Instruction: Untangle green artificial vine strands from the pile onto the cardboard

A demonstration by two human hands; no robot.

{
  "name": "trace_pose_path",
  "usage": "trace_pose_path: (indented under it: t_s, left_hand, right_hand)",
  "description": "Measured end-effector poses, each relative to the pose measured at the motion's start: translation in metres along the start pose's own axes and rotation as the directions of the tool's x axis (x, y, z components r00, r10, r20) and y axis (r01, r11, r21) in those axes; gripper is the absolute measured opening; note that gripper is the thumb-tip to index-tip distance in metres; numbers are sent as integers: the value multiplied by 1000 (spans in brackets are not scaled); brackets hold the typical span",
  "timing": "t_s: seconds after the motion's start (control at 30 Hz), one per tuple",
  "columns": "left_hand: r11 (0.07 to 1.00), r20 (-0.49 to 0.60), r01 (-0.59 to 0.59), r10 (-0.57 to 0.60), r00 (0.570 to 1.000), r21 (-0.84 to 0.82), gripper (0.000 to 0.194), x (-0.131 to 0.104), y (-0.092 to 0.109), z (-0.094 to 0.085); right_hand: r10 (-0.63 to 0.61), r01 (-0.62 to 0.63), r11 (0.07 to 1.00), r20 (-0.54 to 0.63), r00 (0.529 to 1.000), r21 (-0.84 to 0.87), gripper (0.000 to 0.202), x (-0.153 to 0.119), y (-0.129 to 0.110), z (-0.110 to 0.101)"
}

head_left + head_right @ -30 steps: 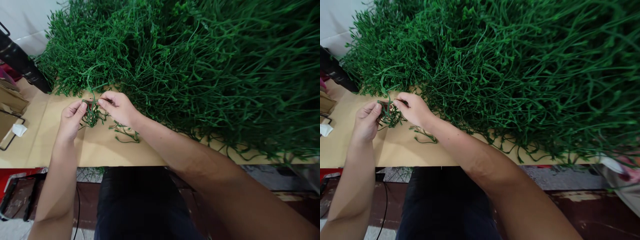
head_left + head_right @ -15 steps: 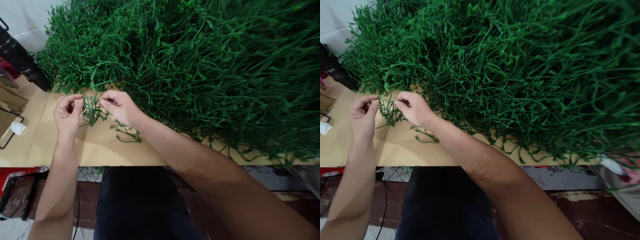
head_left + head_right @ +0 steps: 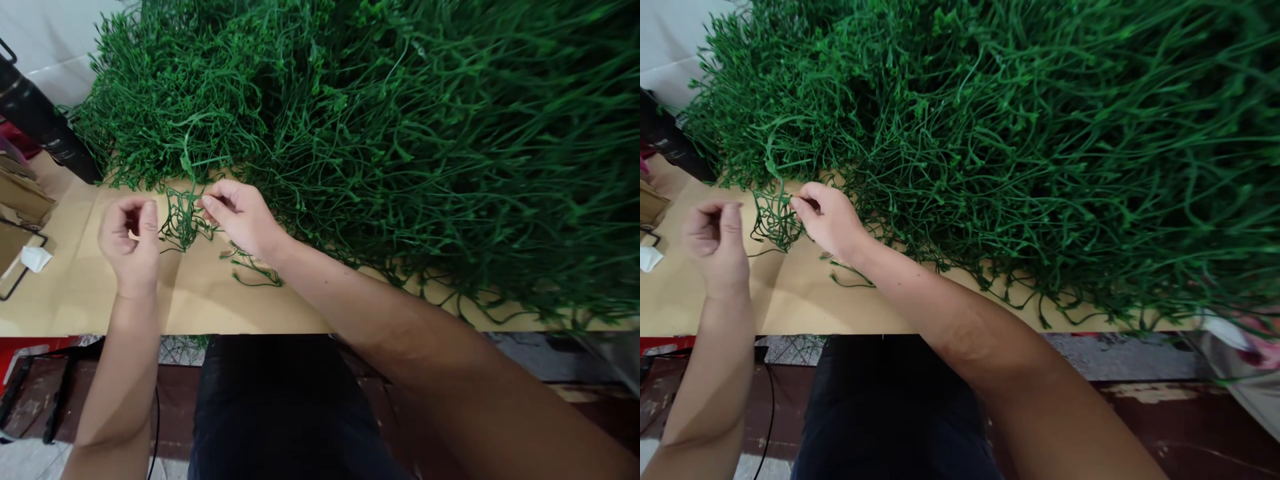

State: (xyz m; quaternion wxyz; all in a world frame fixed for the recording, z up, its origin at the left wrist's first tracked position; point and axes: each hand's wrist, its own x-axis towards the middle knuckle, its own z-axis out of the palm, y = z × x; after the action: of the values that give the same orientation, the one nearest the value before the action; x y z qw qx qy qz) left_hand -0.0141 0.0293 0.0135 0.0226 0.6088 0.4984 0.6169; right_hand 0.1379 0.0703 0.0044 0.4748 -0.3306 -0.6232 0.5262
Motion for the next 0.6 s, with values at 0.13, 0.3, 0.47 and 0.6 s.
trace_pose_path:
  t_s: [0.13, 0.3, 0.47, 0.6]
  left_hand:
    - [986, 219, 13, -50, 975, 167, 26, -2, -6, 5]
    - [978, 180, 38, -76, 981, 206, 22, -1, -9, 4]
    - [954, 88, -98, 76, 993, 285, 23, -1, -4, -1]
    - [954, 82, -51, 28, 996, 296, 24, -4, 0, 2]
  right_hand:
    - [-56, 57, 998, 39, 998, -35, 13, -1, 1, 2]
    - [-122, 129, 989, 100, 987, -68, 9, -4, 6, 5]
    - [-124, 130, 989, 100, 987, -63, 10, -5, 8, 7]
    - [-129, 134, 990, 89, 988, -49, 9, -5, 9, 8]
